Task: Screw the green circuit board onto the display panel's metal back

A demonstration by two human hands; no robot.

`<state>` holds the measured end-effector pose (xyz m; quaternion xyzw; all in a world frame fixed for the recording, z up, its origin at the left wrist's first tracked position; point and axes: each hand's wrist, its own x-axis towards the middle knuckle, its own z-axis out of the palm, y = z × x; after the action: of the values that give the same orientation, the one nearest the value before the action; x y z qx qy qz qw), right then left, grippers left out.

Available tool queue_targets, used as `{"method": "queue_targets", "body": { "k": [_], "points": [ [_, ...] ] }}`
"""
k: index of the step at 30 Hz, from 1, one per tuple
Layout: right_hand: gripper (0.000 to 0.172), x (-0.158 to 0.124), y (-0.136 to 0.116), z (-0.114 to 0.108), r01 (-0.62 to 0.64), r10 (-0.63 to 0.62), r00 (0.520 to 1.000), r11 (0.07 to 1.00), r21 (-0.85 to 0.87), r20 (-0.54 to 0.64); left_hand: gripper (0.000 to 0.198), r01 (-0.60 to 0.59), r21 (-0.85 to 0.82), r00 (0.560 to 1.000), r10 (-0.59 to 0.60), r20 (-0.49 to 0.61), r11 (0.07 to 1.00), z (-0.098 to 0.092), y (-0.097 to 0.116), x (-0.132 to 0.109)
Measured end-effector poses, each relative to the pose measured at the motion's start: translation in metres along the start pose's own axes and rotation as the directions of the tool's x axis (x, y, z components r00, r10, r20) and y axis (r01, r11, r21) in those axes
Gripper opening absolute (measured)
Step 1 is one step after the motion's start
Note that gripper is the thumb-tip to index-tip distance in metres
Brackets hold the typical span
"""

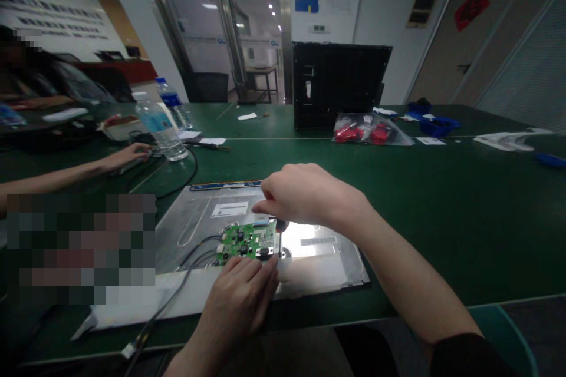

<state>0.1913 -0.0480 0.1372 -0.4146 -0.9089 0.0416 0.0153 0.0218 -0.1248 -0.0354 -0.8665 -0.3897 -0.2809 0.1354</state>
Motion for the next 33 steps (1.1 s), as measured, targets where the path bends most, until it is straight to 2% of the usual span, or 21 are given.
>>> {"method": "queue_targets", "body": {
  "k": [2, 5, 7, 11, 13, 17, 20, 23, 28, 32, 33],
  "points": [
    [0.023, -0.0027, 0.0011, -0.0007, 0.030, -0.030, 0.999, 1.000, 0.000, -0.012, 0.025, 0.005, -0.004, 1.000, -0.005, 0.003, 1.000, -0.0002, 0.0002, -0.0005],
    [0.037, -0.0065, 0.0012, -0.0017, 0.066, -0.066, 0.998, 0.998, 0.015, 0.003, 0.024, 0.013, -0.010, 1.000, -0.013, 0.019, 1.000, -0.0008, 0.0006, -0.0014],
    [0.042, -0.0063, -0.0001, -0.0022, 0.042, -0.042, 0.999, 0.999, 0.016, 0.022, 0.023, 0.015, -0.010, 1.000, -0.015, 0.025, 1.000, -0.0012, 0.0010, -0.0017],
    [0.039, -0.0012, -0.0031, -0.0020, -0.059, 0.059, 0.998, 0.998, 0.006, 0.034, 0.023, 0.011, -0.008, 1.000, -0.011, 0.002, 1.000, -0.0015, 0.0011, -0.0012],
    [0.040, 0.0000, -0.0033, -0.0016, -0.051, 0.051, 0.998, 0.999, 0.002, 0.030, 0.024, 0.006, -0.006, 1.000, -0.006, -0.003, 1.000, -0.0014, 0.0010, -0.0004],
    [0.023, -0.0041, -0.0008, -0.0008, 0.045, -0.045, 0.999, 0.999, -0.008, -0.025, 0.025, 0.000, 0.002, 1.000, 0.000, -0.001, 1.000, -0.0014, 0.0006, 0.0008],
    [0.040, -0.0079, 0.0005, -0.0006, 0.091, -0.091, 0.996, 0.996, 0.007, -0.017, 0.024, 0.004, 0.001, 1.000, -0.004, -0.005, 1.000, -0.0012, 0.0001, 0.0008],
    [0.048, -0.0067, -0.0005, -0.0007, 0.046, -0.046, 0.999, 0.999, -0.003, 0.007, 0.024, 0.005, -0.004, 1.000, -0.005, -0.004, 1.000, -0.0010, -0.0003, 0.0003],
    [0.038, 0.0001, -0.0030, -0.0006, -0.054, 0.056, 0.998, 0.998, -0.030, 0.040, 0.022, 0.004, 0.009, 1.000, -0.005, 0.012, 1.000, -0.0014, 0.0001, 0.0002],
    [0.027, -0.0025, -0.0008, 0.0000, 0.007, -0.006, 1.000, 1.000, -0.014, 0.006, 0.023, 0.003, 0.000, 1.000, -0.003, 0.005, 1.000, -0.0012, 0.0002, 0.0004],
    [0.029, -0.0041, 0.0001, -0.0001, 0.030, -0.031, 1.000, 1.000, -0.007, -0.003, 0.023, 0.002, -0.002, 1.000, -0.002, 0.003, 1.000, -0.0010, 0.0002, 0.0004]
  ]
}}
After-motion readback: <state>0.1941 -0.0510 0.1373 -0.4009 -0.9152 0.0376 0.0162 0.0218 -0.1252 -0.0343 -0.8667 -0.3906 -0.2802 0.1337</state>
